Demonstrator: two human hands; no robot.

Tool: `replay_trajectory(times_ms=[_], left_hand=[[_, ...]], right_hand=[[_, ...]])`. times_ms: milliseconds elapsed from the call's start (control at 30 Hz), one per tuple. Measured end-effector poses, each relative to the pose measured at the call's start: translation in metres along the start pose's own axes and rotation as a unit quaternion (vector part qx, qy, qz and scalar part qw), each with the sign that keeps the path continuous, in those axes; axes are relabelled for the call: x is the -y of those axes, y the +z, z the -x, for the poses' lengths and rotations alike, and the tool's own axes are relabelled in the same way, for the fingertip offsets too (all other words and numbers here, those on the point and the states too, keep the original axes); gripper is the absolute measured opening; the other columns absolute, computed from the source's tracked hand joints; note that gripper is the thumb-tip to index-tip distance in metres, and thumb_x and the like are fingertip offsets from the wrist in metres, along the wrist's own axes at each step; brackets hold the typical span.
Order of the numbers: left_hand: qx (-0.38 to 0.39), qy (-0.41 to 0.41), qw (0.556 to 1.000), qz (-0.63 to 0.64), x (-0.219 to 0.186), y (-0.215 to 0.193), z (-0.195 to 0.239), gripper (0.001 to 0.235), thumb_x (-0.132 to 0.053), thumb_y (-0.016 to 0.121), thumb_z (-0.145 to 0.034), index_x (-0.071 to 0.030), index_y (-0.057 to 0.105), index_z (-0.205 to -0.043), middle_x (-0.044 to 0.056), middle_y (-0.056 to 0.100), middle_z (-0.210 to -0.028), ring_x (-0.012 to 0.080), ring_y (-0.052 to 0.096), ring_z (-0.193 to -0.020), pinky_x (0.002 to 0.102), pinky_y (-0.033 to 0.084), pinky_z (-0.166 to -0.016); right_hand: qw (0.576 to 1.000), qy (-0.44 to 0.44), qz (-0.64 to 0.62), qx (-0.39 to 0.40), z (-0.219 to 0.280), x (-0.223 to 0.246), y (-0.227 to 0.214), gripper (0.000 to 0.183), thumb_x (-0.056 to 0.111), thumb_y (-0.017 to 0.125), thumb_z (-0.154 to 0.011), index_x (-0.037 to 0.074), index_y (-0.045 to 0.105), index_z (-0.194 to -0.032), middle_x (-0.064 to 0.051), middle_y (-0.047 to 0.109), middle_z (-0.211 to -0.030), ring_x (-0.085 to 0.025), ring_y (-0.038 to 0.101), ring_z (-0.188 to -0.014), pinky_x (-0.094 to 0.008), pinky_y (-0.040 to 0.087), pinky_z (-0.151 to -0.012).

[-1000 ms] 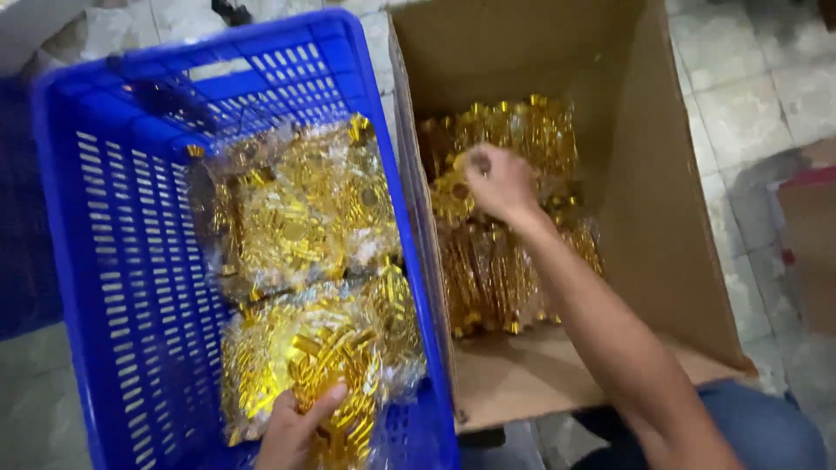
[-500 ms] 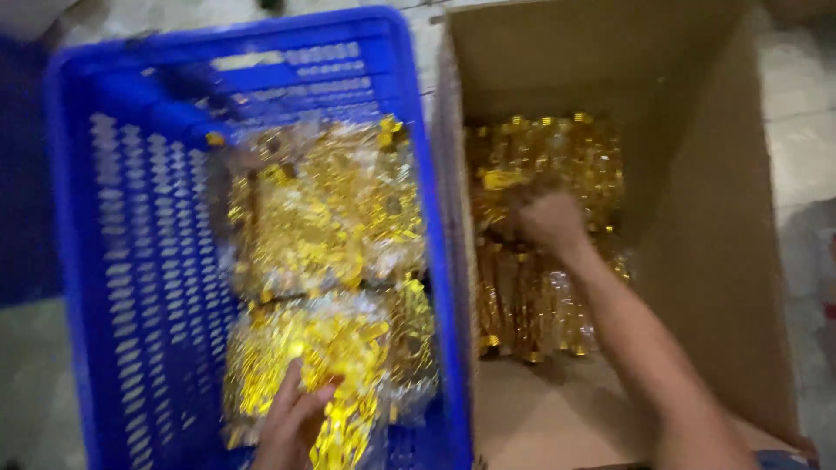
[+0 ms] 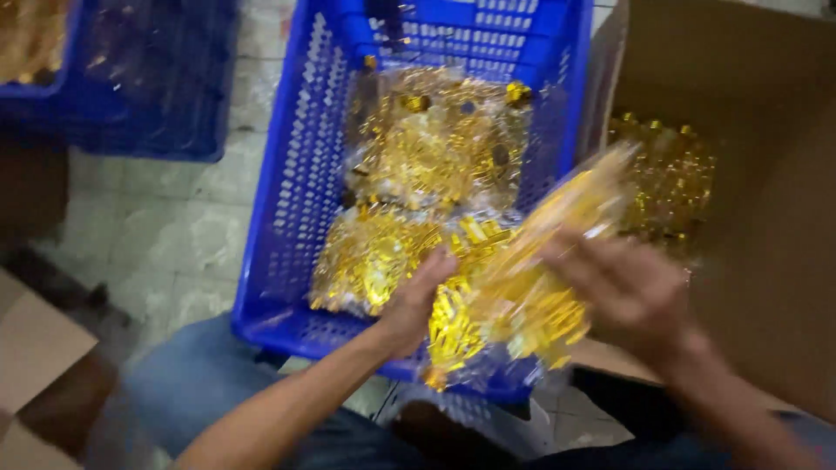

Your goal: The person sorts gold-colored decorative items by hand, transferring them between a blue plastic basket and a cardboard box.

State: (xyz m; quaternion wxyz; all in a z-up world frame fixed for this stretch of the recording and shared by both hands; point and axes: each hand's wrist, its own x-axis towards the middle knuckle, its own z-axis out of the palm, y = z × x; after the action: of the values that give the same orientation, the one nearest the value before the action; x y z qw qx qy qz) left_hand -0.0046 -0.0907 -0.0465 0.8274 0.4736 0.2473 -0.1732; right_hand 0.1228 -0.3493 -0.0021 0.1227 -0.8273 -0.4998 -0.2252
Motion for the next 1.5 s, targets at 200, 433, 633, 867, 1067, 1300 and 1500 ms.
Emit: replay_trajectory(times_ms=[200, 433, 633, 867, 1067, 1300, 1500], left_hand=[[-0.109, -0.021, 0.967, -0.229, 0.006, -0.036, -0.007, 0.105, -0.056, 0.073, -0.088, -0.010, 0.019, -0.164, 0.029, 0.023, -0.164, 0.0437, 0.034, -0.148, 0.062, 0.037, -0.113], [-0.269, 0.001, 0.919, -0.290, -0.047, -0.070, -0.023, 0.053, -0.013, 0.049, -0.099, -0.009, 0.035, -0.151, 0.014, 0.059, -0.133, 0.0276, 0.065, -0.113, 0.049, 0.057, -0.098], [-0.198, -0.064, 0.870, -0.447, 0.010, -0.099, -0.065, 0.074, -0.019, 0.049, -0.098, -0.007, 0.013, -0.162, 0.031, 0.031, -0.159, 0.0467, 0.047, -0.138, 0.059, 0.041, -0.113], [-0.277, -0.077, 0.869, -0.403, 0.000, -0.156, -0.085, 0.073, -0.003, 0.054, -0.095, -0.010, 0.021, -0.160, 0.020, 0.059, -0.132, 0.0145, 0.058, -0.061, 0.025, 0.047, -0.045], [-0.316, -0.169, 0.764, -0.537, -0.021, -0.167, -0.070, 0.072, -0.016, 0.054, -0.093, 0.004, 0.025, -0.156, 0.035, 0.051, -0.141, 0.0486, 0.057, -0.125, 0.054, 0.047, -0.106], [-0.285, 0.015, 0.590, -0.755, -0.008, -0.131, -0.073, 0.068, -0.037, 0.068, -0.084, -0.009, 0.050, -0.143, 0.027, 0.047, -0.131, 0.0470, 0.050, -0.111, 0.063, 0.048, -0.081], [-0.202, 0.098, 0.612, -0.758, -0.029, -0.083, -0.057, 0.055, -0.041, 0.072, -0.086, -0.017, 0.062, -0.134, 0.019, 0.051, -0.134, 0.0463, 0.053, -0.127, 0.062, 0.046, -0.098]], right_hand=[[0.989, 0.019, -0.141, 0.047, 0.008, 0.082, 0.041, 0.051, 0.005, 0.055, -0.087, 0.022, 0.070, -0.132, -0.010, 0.064, -0.140, -0.024, 0.067, -0.093, -0.034, 0.056, -0.076], [0.982, 0.154, -0.094, 0.061, 0.007, 0.001, 0.000, 0.019, 0.001, 0.074, -0.095, 0.004, 0.078, -0.113, -0.029, 0.067, -0.148, -0.024, 0.073, -0.085, -0.030, 0.055, -0.050], [0.963, 0.236, -0.110, 0.068, 0.016, -0.025, -0.008, 0.026, -0.002, 0.074, -0.098, -0.010, 0.078, -0.122, -0.034, 0.066, -0.148, -0.025, 0.068, -0.073, -0.033, 0.056, -0.060], [0.943, 0.281, -0.118, 0.131, 0.028, -0.051, -0.010, 0.021, 0.001, 0.068, -0.108, -0.010, 0.076, -0.124, -0.037, 0.059, -0.154, -0.039, 0.070, -0.107, -0.041, 0.062, -0.073], [0.952, 0.264, -0.105, 0.113, 0.030, -0.067, 0.004, 0.022, -0.004, 0.075, -0.108, -0.015, 0.079, -0.127, -0.041, 0.063, -0.153, -0.040, 0.072, -0.100, -0.039, 0.061, -0.070], [0.858, 0.467, -0.147, 0.156, 0.060, -0.109, 0.058, 0.022, 0.001, 0.068, -0.105, -0.002, 0.075, -0.125, -0.024, 0.073, -0.127, -0.030, 0.071, -0.096, -0.039, 0.060, -0.075], [0.821, 0.492, -0.065, 0.282, 0.217, -0.183, 0.208, 0.025, 0.038, 0.069, -0.093, 0.028, 0.081, -0.113, -0.007, 0.079, -0.103, -0.037, 0.074, -0.100, -0.048, 0.055, -0.090]])
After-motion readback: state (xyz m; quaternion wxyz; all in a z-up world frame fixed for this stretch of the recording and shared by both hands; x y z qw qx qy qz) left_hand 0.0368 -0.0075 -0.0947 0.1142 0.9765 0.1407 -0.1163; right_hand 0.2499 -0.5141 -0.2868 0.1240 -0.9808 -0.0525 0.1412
